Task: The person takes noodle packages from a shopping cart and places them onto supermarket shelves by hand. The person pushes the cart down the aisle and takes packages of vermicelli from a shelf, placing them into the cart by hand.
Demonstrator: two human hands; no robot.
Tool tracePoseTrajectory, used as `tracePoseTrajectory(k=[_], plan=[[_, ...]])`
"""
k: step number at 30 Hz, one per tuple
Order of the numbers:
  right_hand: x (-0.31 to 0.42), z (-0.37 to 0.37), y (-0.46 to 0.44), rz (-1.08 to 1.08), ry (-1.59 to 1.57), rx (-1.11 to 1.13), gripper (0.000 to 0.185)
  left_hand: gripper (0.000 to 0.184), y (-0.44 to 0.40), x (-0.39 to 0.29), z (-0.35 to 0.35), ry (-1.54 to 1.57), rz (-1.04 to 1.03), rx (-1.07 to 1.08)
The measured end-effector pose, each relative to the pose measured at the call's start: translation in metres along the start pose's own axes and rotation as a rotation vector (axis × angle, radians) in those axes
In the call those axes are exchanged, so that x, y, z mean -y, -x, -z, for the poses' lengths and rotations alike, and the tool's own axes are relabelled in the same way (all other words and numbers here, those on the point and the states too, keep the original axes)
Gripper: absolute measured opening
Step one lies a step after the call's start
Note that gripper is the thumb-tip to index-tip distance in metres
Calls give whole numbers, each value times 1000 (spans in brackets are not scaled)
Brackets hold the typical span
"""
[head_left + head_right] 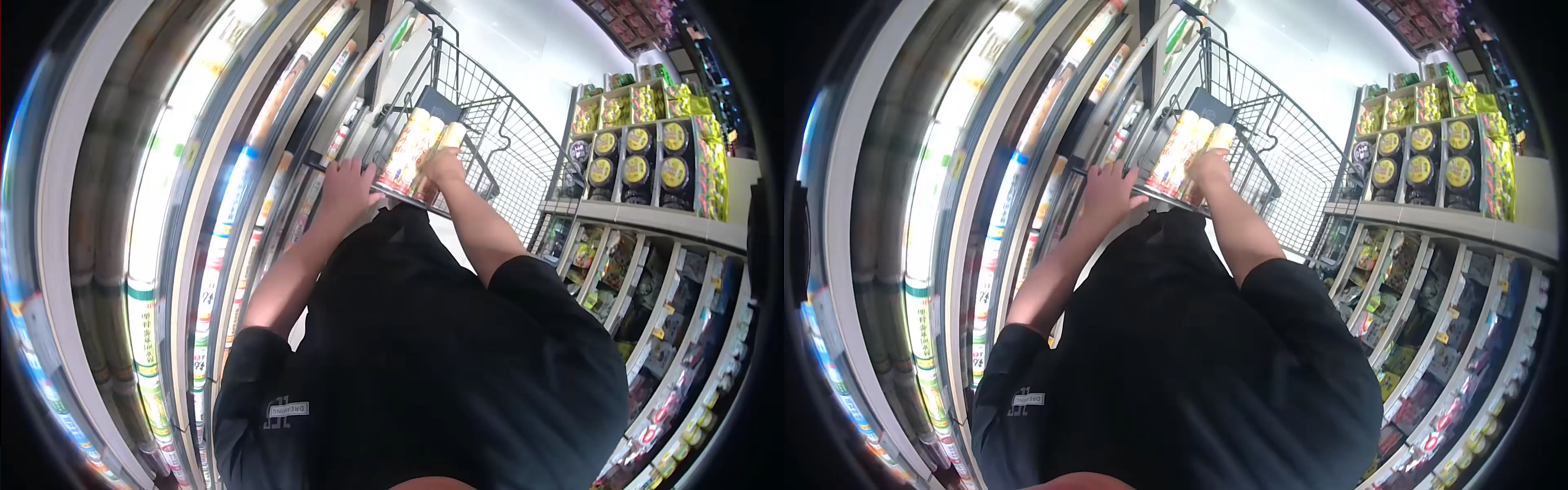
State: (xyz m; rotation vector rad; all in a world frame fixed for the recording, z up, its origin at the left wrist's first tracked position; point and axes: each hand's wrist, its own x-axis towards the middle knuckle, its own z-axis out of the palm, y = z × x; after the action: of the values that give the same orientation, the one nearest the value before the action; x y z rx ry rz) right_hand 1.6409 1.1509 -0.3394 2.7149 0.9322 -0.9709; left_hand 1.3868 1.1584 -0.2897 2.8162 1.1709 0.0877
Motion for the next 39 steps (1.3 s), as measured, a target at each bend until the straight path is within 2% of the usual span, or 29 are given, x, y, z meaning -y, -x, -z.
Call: tracePoseTrajectory(k=[3,7,8,11,15,16,18,19,21,22,23,25,26,29,30,31,32,34,36,39], plan=[[-8,12,-51,18,49,64,106,68,-34,-8,2,31,8,26],[-10,40,-65,114,70,-48,107,67,-85,-19,16,-9,52,149],[-12,47,-64,181,44,-41,108,67,-96,-20,19,-16,60,162],[-8,58,-82,159,1,-4,108,66,-123,-28,17,-12,91,204],[-5,42,-144,18,-167,79,95,64,-154,-28,19,1,114,248],[-7,43,-146,43,-192,12,88,63,-158,-29,19,2,112,230],[-9,51,-157,82,-413,67,88,59,-168,-31,18,43,124,213],[-13,56,-158,94,-524,97,88,58,-170,-33,21,127,141,136],[-17,66,-157,240,-697,97,75,56,-181,-35,27,298,183,-38],[-9,103,-119,299,-784,122,70,56,-189,-38,28,398,209,-91],[-3,132,-83,354,-869,147,66,56,-200,-42,32,762,323,-32],[11,147,-46,529,-925,-4,55,55,-226,-51,46,1487,537,105],[13,152,-37,687,-858,-12,47,50,-237,-49,52,1842,591,270],[20,190,-29,801,-904,460,36,52,-245,-35,65,2074,486,414],[18,192,-44,713,-889,476,28,45,-242,-34,70,2130,541,364],[18,187,-64,763,-885,316,33,44,-239,-30,74,2045,553,321],[23,163,-99,587,-927,152,30,44,-235,-25,78,1960,569,276],[32,121,-177,452,-548,-163,38,47,-226,-15,88,1799,684,226],[34,77,-226,383,-306,-124,41,47,-217,-6,98,1704,686,224],[61,71,-235,409,-12,-74,47,51,-199,0,128,1666,629,107]])
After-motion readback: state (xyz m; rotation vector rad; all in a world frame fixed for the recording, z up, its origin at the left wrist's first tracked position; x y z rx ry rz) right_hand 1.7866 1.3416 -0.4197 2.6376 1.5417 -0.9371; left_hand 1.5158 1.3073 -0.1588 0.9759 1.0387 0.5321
